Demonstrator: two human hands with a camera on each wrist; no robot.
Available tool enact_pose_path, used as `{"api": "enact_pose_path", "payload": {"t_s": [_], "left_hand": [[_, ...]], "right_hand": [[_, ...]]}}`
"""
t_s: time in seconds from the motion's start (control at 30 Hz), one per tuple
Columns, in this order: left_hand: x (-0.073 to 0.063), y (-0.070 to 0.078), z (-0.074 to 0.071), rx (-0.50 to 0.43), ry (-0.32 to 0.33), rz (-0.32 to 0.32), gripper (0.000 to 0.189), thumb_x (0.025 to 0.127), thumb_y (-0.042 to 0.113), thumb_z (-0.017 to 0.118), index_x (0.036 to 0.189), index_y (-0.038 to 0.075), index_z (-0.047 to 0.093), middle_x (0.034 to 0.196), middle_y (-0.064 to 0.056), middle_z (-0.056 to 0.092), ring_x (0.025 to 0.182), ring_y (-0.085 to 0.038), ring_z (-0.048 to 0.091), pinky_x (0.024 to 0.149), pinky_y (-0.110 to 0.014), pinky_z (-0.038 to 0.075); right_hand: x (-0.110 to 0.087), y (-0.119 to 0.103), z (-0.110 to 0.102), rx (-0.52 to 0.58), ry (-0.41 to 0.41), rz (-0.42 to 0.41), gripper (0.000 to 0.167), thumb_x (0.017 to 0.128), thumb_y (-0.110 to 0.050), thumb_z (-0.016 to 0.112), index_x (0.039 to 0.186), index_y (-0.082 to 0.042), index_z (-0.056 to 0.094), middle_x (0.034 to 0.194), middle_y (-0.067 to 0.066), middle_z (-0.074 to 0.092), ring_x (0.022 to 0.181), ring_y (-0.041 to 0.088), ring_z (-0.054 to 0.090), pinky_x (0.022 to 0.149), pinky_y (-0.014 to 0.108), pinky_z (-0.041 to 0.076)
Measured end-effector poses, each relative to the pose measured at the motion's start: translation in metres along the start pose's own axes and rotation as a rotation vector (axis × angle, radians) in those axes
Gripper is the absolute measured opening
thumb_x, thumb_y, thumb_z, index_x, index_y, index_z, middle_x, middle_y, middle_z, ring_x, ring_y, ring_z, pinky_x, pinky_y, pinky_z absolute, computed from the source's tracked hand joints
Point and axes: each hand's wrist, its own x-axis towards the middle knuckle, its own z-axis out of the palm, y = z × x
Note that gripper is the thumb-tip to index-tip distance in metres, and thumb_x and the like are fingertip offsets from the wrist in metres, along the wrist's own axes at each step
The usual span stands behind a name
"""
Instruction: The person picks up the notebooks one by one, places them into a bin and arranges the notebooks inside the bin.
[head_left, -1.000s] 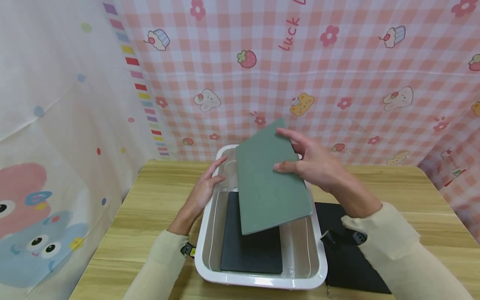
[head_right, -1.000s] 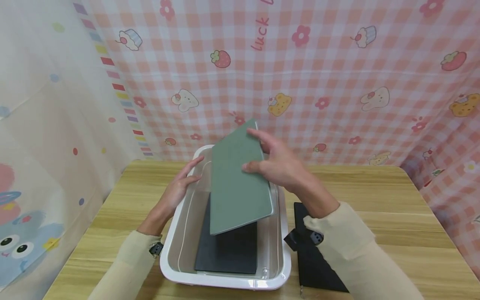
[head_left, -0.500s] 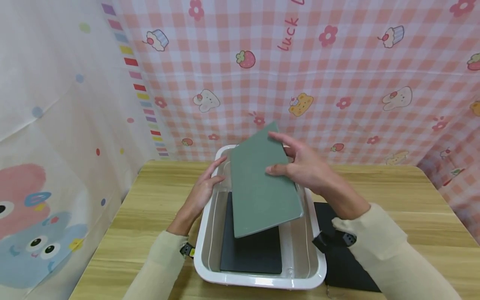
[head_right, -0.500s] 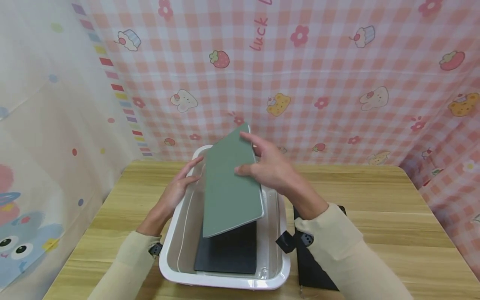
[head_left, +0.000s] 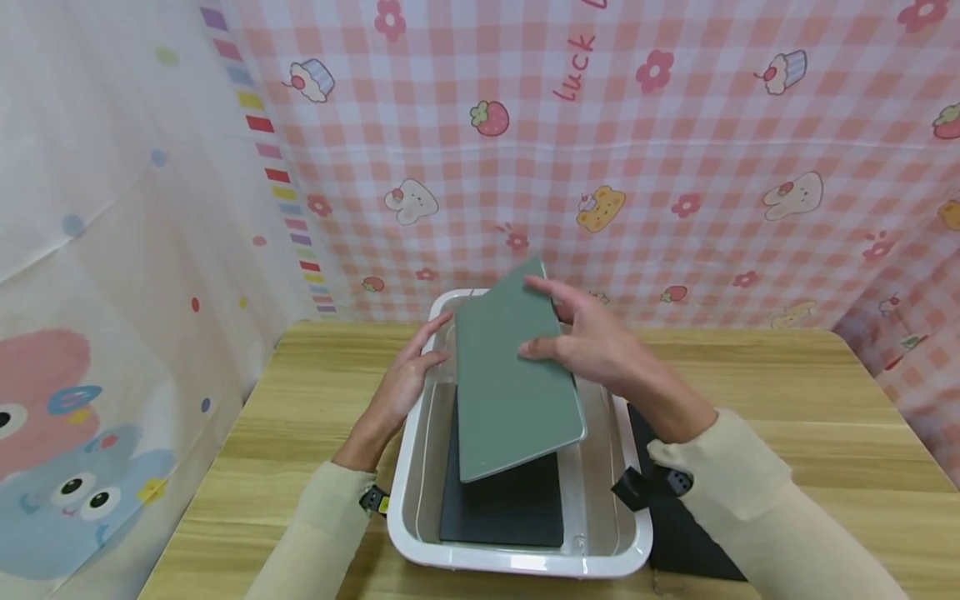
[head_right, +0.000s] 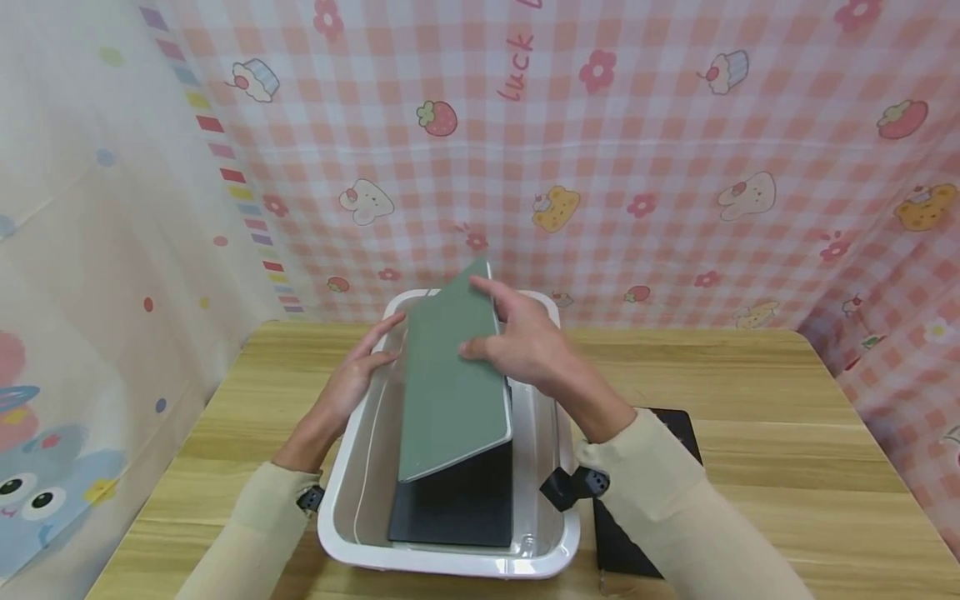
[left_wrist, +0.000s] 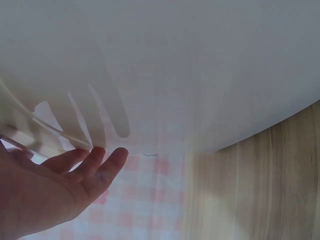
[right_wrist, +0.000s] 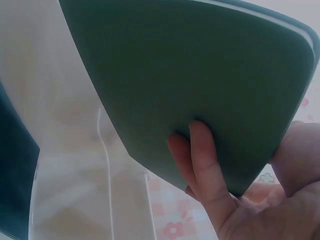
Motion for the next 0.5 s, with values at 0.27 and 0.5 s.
{"api": "enact_pose_path", "payload": {"t_s": [0.27, 0.5], "left_hand": [[-0.001, 0.001, 0.000, -0.008, -0.011, 0.007, 0.053, 0.100, 0.015, 0.045, 0.152, 0.021, 0.040, 0.163, 0.001, 0.025, 0.151, -0.021, 0.013, 0.121, -0.051, 0.006], [-0.002, 0.001, 0.000, 0.007, -0.011, 0.008, 0.053, 0.100, 0.016, 0.044, 0.153, 0.022, 0.039, 0.163, 0.001, 0.025, 0.151, -0.020, 0.013, 0.121, -0.050, 0.007]], "right_hand": [[0.003, 0.002, 0.007, -0.023, 0.017, -0.004, 0.083, 0.087, -0.006, 0.072, 0.157, -0.020, 0.029, 0.149, 0.020, 0.045, 0.121, 0.035, 0.056, 0.095, 0.050, 0.051], [0.005, 0.003, 0.014, -0.021, 0.016, 0.005, 0.084, 0.087, -0.005, 0.072, 0.157, -0.020, 0.029, 0.148, 0.022, 0.045, 0.122, 0.035, 0.056, 0.096, 0.050, 0.051]]}}
